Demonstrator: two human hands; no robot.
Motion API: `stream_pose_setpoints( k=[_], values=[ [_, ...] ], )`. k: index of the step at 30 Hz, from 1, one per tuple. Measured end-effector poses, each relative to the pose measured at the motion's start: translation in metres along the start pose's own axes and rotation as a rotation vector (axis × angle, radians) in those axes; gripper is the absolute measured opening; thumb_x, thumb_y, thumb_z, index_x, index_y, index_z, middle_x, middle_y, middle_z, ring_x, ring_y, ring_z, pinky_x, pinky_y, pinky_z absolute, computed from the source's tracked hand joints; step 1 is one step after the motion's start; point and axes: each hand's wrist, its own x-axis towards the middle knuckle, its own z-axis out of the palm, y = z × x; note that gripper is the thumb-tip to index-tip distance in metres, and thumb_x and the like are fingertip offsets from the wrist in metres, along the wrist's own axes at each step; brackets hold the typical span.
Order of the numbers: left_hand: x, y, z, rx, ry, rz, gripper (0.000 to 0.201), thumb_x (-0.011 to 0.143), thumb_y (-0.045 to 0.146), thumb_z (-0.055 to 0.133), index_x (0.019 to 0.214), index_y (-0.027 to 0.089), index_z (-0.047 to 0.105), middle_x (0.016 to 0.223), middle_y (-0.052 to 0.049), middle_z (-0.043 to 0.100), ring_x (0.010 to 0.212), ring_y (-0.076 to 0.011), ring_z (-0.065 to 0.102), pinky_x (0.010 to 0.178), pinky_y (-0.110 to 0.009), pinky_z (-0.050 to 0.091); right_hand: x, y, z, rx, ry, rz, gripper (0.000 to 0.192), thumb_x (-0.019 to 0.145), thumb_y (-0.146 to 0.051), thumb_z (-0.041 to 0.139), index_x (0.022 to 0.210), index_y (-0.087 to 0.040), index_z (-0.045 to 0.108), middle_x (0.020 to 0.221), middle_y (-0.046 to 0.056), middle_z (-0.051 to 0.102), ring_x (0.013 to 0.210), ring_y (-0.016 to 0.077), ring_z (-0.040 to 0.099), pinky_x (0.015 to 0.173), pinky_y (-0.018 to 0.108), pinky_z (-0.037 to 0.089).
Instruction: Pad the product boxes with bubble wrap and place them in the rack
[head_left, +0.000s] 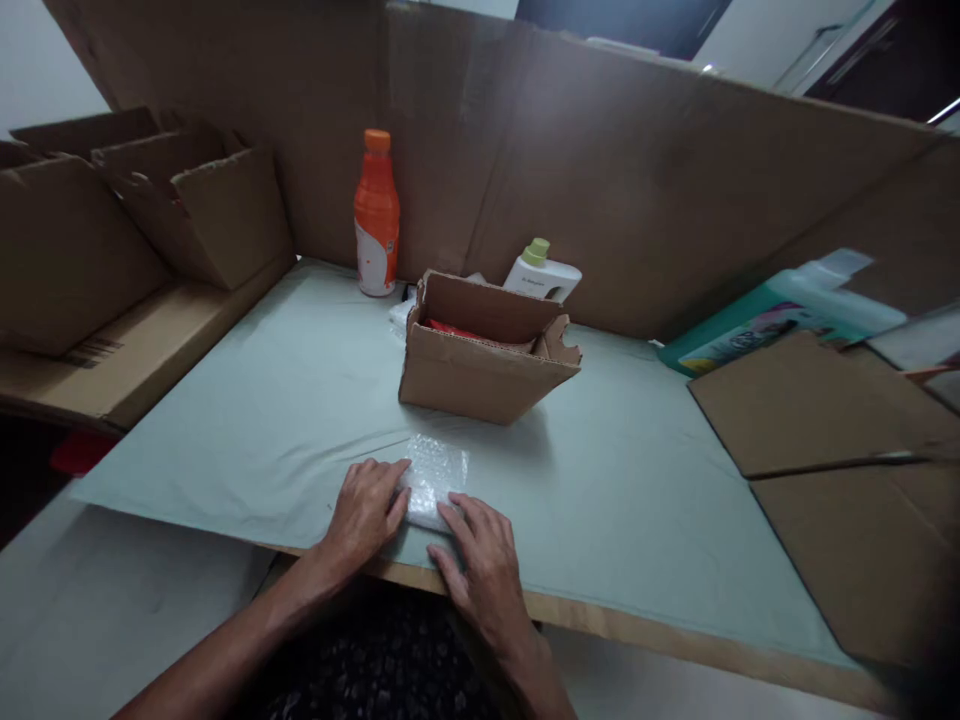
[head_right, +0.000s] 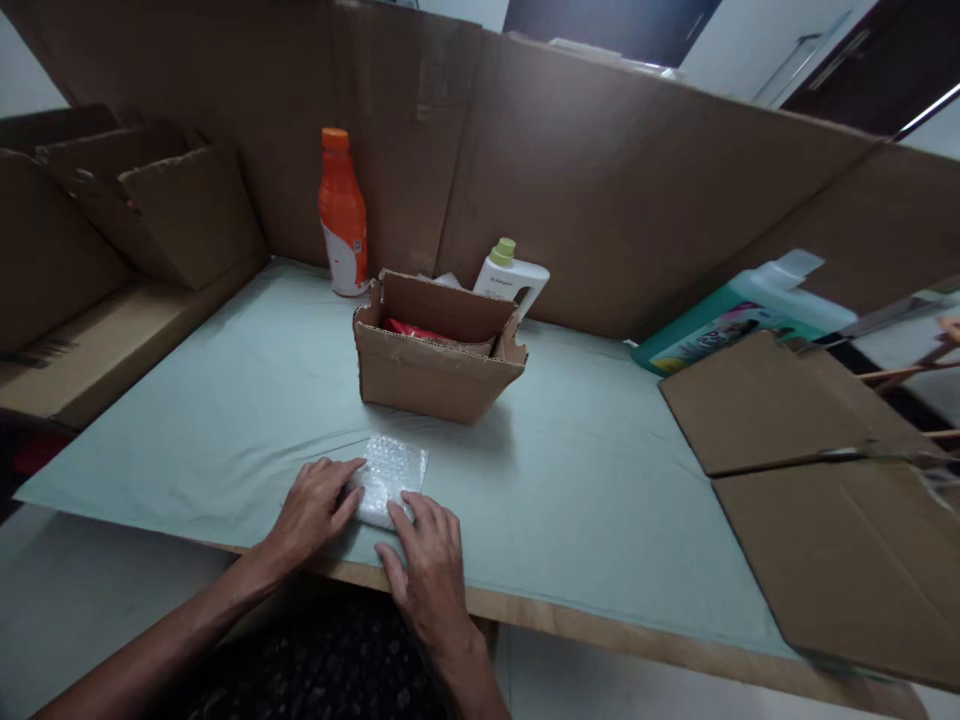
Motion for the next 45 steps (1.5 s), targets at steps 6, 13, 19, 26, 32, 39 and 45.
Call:
stream_pose_setpoints(
  k=[6, 13, 19, 26, 32, 39, 45],
  values=[
    [-0.016, 0.013, -0.014, -0.521, 0.114, -0.331, 0.046, 0.087, 0.04, 0.061, 0.128, 0.019, 0.059, 0.108, -0.01, 0.066, 0.094, -0.0239, 0.062, 0.081, -0.038, 0.051, 0.026, 0.009, 0.006, 0.171, 0.03, 0.202, 0.023, 0.095, -0.023, 0.057, 0.114, -0.021, 0.07, 0.108, 0.009, 0.076, 0.101, 0.0253, 0.067, 0.09, 0.04, 0.05],
    [-0.022, 0.032, -0.016, -1.412, -0.116, -0.661, 0.041, 0.071, 0.033, 0.078, 0.107, 0.016, 0.065, 0.095, -0.005, 0.069, 0.088, -0.0183, 0.063, 0.081, -0.028, 0.048, 0.026, -0.007, -0.013, 0.748, -0.183, 0.497, 0.029, 0.094, -0.041, 0.057, 0.104, -0.019, 0.073, 0.094, 0.006, 0.076, 0.088, 0.0223, 0.07, 0.078, 0.03, 0.055],
    [-0.02, 0.039, -0.002, -1.32, -0.16, -0.576, 0.028, 0.076, 0.032, 0.073, 0.098, 0.017, 0.065, 0.082, 0.0, 0.066, 0.078, -0.0155, 0.059, 0.074, -0.025, 0.047, 0.006, -0.001, -0.017, 0.822, -0.089, 0.527, 0.058, 0.081, -0.048, 0.072, 0.131, -0.022, 0.063, 0.128, 0.011, 0.068, 0.113, 0.0267, 0.065, 0.096, 0.035, 0.052],
    [0.037, 0.039, -0.042, -0.525, 0.115, 0.122, 0.048, 0.087, 0.026, 0.065, 0.134, 0.022, 0.054, 0.133, -0.011, 0.062, 0.125, -0.0263, 0.057, 0.105, -0.041, 0.045, 0.02, 0.016, -0.044, 0.772, -0.114, 0.592, 0.036, 0.09, -0.053, 0.06, 0.092, -0.018, 0.069, 0.082, 0.004, 0.069, 0.074, 0.0179, 0.061, 0.066, 0.025, 0.049],
    [0.145, 0.039, -0.087, 0.102, 0.409, 0.463, 0.035, 0.089, 0.014, 0.061, 0.124, 0.016, 0.058, 0.132, -0.015, 0.064, 0.138, -0.0343, 0.047, 0.112, -0.056, 0.037, 0.052, 0.035, -0.106, 0.643, -0.214, 0.453, 0.031, 0.096, -0.049, 0.054, 0.1, -0.02, 0.066, 0.078, 0.001, 0.066, 0.064, 0.0145, 0.059, 0.056, 0.022, 0.05],
    [0.127, 0.029, -0.07, 0.097, 0.384, 0.509, 0.017, 0.088, 0.006, 0.06, 0.093, 0.021, 0.065, 0.125, -0.01, 0.066, 0.145, -0.0355, 0.038, 0.117, -0.068, 0.026, 0.088, 0.07, -0.179, 0.193, 0.259, 0.326, 0.025, 0.089, -0.043, 0.067, 0.108, -0.027, 0.07, 0.086, 0.0, 0.074, 0.066, 0.0152, 0.068, 0.059, 0.021, 0.057],
    [0.128, 0.024, -0.07, 0.041, 0.354, 0.507, 0.021, 0.085, 0.004, 0.059, 0.097, 0.021, 0.065, 0.138, -0.013, 0.055, 0.147, -0.0369, 0.032, 0.113, -0.07, 0.032, 0.169, 0.065, -0.203, -0.108, 0.043, 0.078, 0.026, 0.093, -0.043, 0.06, 0.108, -0.027, 0.073, 0.094, 0.003, 0.076, 0.066, 0.0158, 0.066, 0.051, 0.024, 0.05]
  ],
)
